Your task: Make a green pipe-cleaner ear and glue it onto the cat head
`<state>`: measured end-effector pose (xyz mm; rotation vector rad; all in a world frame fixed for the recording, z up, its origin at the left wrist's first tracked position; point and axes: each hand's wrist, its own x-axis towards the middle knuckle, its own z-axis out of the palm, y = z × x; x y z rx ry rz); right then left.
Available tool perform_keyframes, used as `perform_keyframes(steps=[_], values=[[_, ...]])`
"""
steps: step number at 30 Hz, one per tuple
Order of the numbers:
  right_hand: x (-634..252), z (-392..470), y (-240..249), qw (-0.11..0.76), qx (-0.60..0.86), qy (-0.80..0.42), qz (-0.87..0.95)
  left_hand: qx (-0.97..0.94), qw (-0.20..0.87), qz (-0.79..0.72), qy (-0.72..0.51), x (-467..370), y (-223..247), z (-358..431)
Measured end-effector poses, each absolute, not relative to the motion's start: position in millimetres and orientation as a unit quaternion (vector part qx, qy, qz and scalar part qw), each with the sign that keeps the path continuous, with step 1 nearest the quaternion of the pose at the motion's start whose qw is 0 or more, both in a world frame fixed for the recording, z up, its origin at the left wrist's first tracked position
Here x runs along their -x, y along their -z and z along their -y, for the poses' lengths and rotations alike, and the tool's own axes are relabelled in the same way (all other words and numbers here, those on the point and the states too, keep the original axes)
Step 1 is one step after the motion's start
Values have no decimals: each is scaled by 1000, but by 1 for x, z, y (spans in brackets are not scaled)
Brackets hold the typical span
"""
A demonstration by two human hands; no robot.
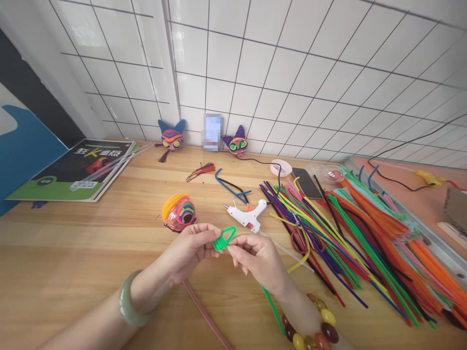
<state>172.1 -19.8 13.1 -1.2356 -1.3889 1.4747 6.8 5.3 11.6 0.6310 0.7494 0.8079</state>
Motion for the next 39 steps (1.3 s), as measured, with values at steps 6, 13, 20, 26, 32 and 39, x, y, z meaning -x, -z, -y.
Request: perform_keyframes(steps=[6, 13, 20, 26, 32, 39], values=[[-171, 21, -13, 381, 486, -575, 537, -293, 808, -342, -379, -7, -10, -4], [-171, 22, -13, 389, 472, -574, 544, -281, 824, -321, -372, -8, -12, -5], [-173, 25, -12, 396, 432, -603, 541, -266, 851, -295, -343, -9, -9, -1], [-174, 26, -10, 407, 381, -633, 538, -260, 863, -282, -330, -9, -7, -2], [-173, 26, -10, 398, 370, -640, 543, -263, 869, -268, -322, -8, -6, 0], [-174, 29, -18, 371, 356, -629, 584, -245, 887, -271, -282, -9, -6, 2]])
